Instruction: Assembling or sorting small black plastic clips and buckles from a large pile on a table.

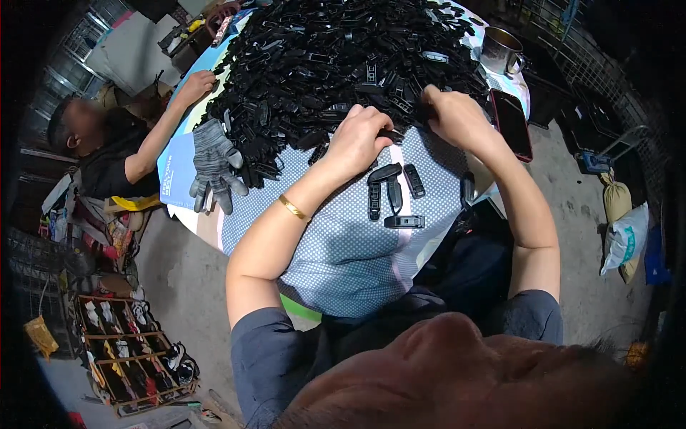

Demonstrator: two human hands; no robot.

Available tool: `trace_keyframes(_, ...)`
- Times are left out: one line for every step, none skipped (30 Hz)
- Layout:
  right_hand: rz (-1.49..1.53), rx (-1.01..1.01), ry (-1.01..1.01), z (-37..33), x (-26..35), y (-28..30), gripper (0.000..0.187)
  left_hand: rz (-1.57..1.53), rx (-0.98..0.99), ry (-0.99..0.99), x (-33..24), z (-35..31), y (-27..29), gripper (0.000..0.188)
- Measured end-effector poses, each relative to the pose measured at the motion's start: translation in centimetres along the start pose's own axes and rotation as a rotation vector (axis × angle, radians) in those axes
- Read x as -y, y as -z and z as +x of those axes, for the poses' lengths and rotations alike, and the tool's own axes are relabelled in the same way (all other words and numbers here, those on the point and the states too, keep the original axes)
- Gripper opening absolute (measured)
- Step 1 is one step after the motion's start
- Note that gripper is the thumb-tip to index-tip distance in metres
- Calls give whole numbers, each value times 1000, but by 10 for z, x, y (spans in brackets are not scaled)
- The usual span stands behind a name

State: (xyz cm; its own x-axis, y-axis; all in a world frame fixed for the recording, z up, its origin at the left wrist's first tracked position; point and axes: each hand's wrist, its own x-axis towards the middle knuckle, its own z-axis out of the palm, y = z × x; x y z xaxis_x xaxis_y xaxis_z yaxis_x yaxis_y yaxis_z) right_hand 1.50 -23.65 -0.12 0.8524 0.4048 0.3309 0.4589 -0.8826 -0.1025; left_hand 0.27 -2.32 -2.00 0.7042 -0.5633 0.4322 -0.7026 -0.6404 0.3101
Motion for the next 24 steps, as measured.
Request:
trace_keyframes(127, -31, -11, 1, 1, 7, 39, -7, 5, 10, 0, -1, 1, 29)
trace_keyframes(254, -62, -22, 1, 2, 16, 44, -15, 10, 20, -1, -2, 1, 28)
trace_keyframes(355, -14, -80, 3, 7, 26, 48, -15, 8, 22, 0, -3, 1, 28)
trace_keyframes(604, -19, -91, 5, 4, 21, 43, -62, -37, 16, 1, -4, 0, 28)
trace_keyframes(903, 19, -94, 6, 7, 21, 41, -109, -83, 10, 1, -6, -1, 28)
trace_keyframes(1200, 58, -99, 6, 11, 23, 38, -110, -84, 8, -1, -5, 2, 28)
trace_keyframes(1365, 18, -118, 5, 18, 21, 36, -239, -82, 102, -4, -4, 6, 28)
trace_keyframes(1530, -24, -136, 5, 23, 15, 35, -367, -79, 196, -5, -3, 9, 29)
trace_keyframes(1595, -12, -108, 6, 26, 7, 33, -479, -89, 248, -2, -3, 10, 28)
trace_keyframes(1624, 11, -122, 6, 30, 2, 30, -638, -77, 308, 2, -3, 11, 28)
trace_keyframes(1471, 13, -161, 4, 31, -1, 29, -852, -123, 335, 2, -3, 11, 27)
trace_keyframes(1321, 19, -193, 5, 34, -2, 27, -1062, -175, 364, -1, -4, 15, 27)
trace_keyframes(1267, -49, -154, 3, 38, -2, 24, -1167, -199, 427, -6, -5, 22, 29)
trace_keyframes(1269, -49, -149, 2, 41, -1, 24, -1163, -202, 427, -3, -5, 22, 29)
trace_keyframes(1218, -36, -145, 1, 43, 1, 23, -1254, -216, 413, 0, -5, 21, 30)
trace_keyframes(1166, -24, -141, 1, 45, 3, 22, -1345, -229, 398, 5, -6, 20, 30)
trace_keyframes(1098, -148, 34, 2, 44, -3, 21, -1288, -236, 398, 10, -9, 18, 31)
trace_keyframes(1096, -148, 34, 1, 44, -3, 21, -1290, -236, 396, 10, -8, 18, 31)
trace_keyframes(1058, -166, 56, 1, 44, -2, 21, -1242, -254, 381, 8, -8, 18, 30)
trace_keyframes(1019, -184, 77, 0, 45, -1, 21, -1194, -273, 365, 6, -8, 19, 30)
trace_keyframes(1018, -184, 77, 0, 45, -2, 21, -1194, -273, 365, 4, -8, 21, 30)
trace_keyframes(1067, -174, 62, 0, 45, -2, 21, -1094, -253, 356, 1, -7, 25, 29)
trace_keyframes(1116, -164, 46, 0, 45, -2, 22, -995, -233, 347, -2, -7, 29, 29)
trace_keyframes(1115, -163, 47, 0, 45, -2, 22, -994, -234, 346, -4, -7, 32, 29)
